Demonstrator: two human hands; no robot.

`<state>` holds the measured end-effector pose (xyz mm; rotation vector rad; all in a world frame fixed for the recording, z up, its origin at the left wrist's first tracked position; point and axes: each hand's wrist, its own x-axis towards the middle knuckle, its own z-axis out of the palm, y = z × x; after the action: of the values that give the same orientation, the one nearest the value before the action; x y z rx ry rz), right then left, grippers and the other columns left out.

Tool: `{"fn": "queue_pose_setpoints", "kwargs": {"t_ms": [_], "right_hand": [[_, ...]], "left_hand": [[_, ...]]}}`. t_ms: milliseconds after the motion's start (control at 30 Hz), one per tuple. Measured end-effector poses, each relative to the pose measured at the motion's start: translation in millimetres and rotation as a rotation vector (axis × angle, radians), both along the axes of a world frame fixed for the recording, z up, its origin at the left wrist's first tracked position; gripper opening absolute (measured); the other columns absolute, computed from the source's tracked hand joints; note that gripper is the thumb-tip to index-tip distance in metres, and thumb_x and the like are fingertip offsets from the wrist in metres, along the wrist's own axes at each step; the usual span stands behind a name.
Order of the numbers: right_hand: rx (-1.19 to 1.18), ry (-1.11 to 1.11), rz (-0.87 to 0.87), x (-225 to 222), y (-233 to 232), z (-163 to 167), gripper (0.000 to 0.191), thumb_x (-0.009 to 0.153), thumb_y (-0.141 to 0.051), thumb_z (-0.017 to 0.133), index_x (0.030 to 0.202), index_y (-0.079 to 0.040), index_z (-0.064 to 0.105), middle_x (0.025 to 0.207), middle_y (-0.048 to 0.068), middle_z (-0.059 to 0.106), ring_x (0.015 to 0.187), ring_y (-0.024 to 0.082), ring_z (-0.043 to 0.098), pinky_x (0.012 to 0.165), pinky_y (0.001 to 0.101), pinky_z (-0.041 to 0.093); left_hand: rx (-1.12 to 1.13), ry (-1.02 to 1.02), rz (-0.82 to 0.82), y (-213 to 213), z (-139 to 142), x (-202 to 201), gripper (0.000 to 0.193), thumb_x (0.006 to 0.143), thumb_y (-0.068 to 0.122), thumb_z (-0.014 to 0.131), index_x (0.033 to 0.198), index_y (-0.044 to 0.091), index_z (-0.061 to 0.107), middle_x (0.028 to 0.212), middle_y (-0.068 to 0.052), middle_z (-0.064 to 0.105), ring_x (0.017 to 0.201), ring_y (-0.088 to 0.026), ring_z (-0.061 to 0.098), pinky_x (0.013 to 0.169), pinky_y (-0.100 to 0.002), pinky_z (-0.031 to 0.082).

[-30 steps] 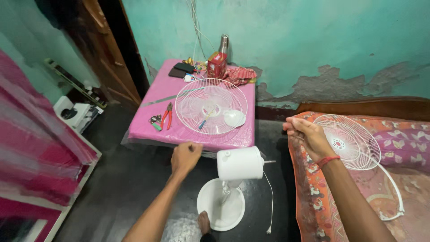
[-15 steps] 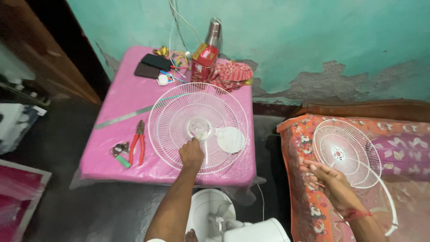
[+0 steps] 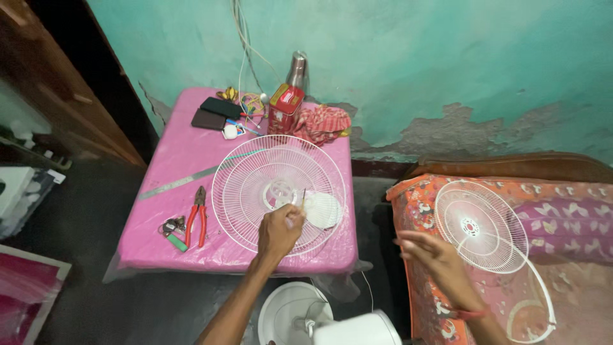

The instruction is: The person disassembles a pedestal fan, removing the front guard, rear grille and blade, then uses a screwdriver to unscrew the motor housing and stand column while holding the fan steady. They set removed parts on a nearby table and continue loosening screws on the fan body.

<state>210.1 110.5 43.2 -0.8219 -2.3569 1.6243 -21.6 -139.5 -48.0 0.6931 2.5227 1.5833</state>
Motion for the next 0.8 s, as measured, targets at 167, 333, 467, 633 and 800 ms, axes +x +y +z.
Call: {"fn": "queue_pose_setpoints", "kwargs": {"t_ms": [167,333,467,633,800], "right_hand": [[-0.021,0.249,0.318,16,-86,55,0.035,0.096,-0.019,0.064,0.126,-0.001,0.068,0.109,0.001,0.073,0.099,0.006,0.066,0.085,0.0234,0.055],[-0.047,0.416,0.258,95,-129,80,0.033,0.097,-0.017,0.066,0.124,0.001,0.069,0.097,-0.001,0.072,0.084,0.002,0.063,0.07,0.0196,0.05],[-0.031,0.458,0.196,181,-145,62,0.031,0.102,-0.02,0.061,0.124,-0.001,0.071,0.076,-0.001,0.062,0.065,0.002,0.057,0.058,0.0192,0.05],[-0.262,0.371,-0.047,284,-150,20,0.026,0.099,-0.022,0.058,0.117,-0.006,0.068,0.071,-0.006,0.056,0.051,0.002,0.04,0.043,0.0204,0.029],[-0.173,0.29,-0.09,339,-125,-30,0.027,0.097,-0.02,0.059,0.116,-0.006,0.072,0.069,-0.005,0.054,0.05,0.002,0.04,0.043,0.0204,0.029]], "left_hand": [[0.607,-0.265,-0.367,5,103,102,0.022,0.092,0.022,0.073,0.095,0.001,0.073,0.079,-0.001,0.073,0.07,-0.005,0.065,0.062,-0.022,0.052],[0.695,-0.31,-0.28,-13,142,218,0.021,0.094,0.02,0.072,0.091,0.0,0.074,0.076,0.001,0.068,0.065,-0.004,0.056,0.059,-0.022,0.044],[0.569,-0.336,-0.188,-25,129,310,0.029,0.098,0.025,0.072,0.089,-0.002,0.075,0.069,0.0,0.054,0.06,-0.007,0.039,0.054,-0.026,0.03],[0.167,0.052,-0.182,-62,103,375,0.036,0.087,0.035,0.075,0.109,0.005,0.072,0.107,-0.009,0.072,0.091,-0.019,0.065,0.08,-0.032,0.052],[-0.275,0.502,-0.122,-106,97,405,0.075,0.072,0.033,0.085,0.138,0.013,0.057,0.146,-0.019,0.051,0.134,-0.036,0.046,0.102,-0.054,0.04]]}}
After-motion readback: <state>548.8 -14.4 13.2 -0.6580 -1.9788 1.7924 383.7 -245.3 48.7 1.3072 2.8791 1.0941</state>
